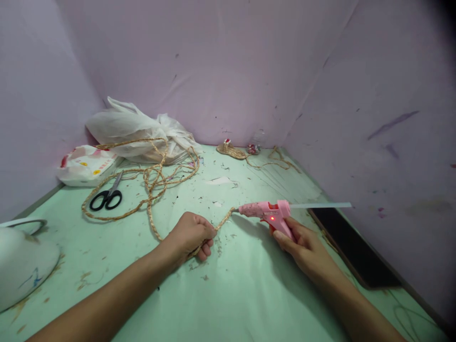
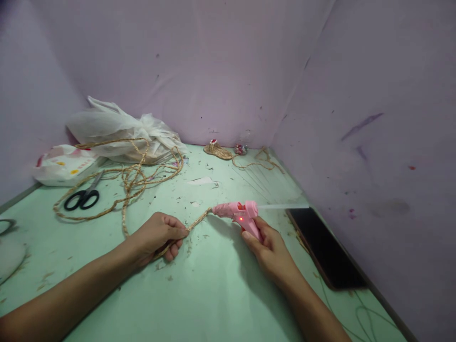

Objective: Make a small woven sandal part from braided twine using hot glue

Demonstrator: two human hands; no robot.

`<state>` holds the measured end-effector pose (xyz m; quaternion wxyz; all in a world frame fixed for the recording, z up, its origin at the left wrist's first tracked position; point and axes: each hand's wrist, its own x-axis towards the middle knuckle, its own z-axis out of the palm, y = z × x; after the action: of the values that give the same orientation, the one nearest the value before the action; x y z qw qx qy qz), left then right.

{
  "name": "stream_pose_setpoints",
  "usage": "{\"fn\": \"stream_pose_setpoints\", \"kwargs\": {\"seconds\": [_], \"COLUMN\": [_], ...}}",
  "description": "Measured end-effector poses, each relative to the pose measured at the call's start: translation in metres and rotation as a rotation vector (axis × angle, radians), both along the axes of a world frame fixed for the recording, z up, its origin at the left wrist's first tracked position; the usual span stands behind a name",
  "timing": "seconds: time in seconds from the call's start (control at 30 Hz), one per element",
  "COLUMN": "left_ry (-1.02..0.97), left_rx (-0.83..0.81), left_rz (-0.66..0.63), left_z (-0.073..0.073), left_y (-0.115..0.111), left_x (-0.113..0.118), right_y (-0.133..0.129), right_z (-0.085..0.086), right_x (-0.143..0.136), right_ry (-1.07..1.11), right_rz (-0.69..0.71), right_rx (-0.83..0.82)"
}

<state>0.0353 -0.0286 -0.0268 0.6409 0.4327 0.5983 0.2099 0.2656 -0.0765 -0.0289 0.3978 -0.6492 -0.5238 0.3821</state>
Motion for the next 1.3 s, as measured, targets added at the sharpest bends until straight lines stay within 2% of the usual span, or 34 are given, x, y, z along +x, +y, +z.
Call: {"fn": "stream_pose_setpoints", "kwargs": {"seconds": [0.2,0.37,0.87,1.07,1.3], "left_ry": [0.001,0.005,0.024,0.034,0.027], "left_rx": [0.001,-0.004,0.005,0.011,0.0], "left_rz": [0.003,0.02,0.023,0.027,0.039], "left_z": [-0.001,0.0,0.0,0.0,0.001], "left_y": [-0.001,-0.001,-0.002,-0.002,-0.001], "left_x": [0.0,0.001,0.002,0.003,0.004], "right_y": [0.001,0.003,0.002,0.002,0.004], "right_z": [0.001,-0.003,-0.012,-0.009,-0.006], "right_x": [-0.001,0.0,0.003,0.001,0.001], "right_ry": [-0.023,-0.022,-0.022,-0.009,-0.019], "right_rz": [0.009,-0.04,-0.039,-0.038,-0.061], "right_rx": [0.024,0.041,0.052,0.013,0.043]}}
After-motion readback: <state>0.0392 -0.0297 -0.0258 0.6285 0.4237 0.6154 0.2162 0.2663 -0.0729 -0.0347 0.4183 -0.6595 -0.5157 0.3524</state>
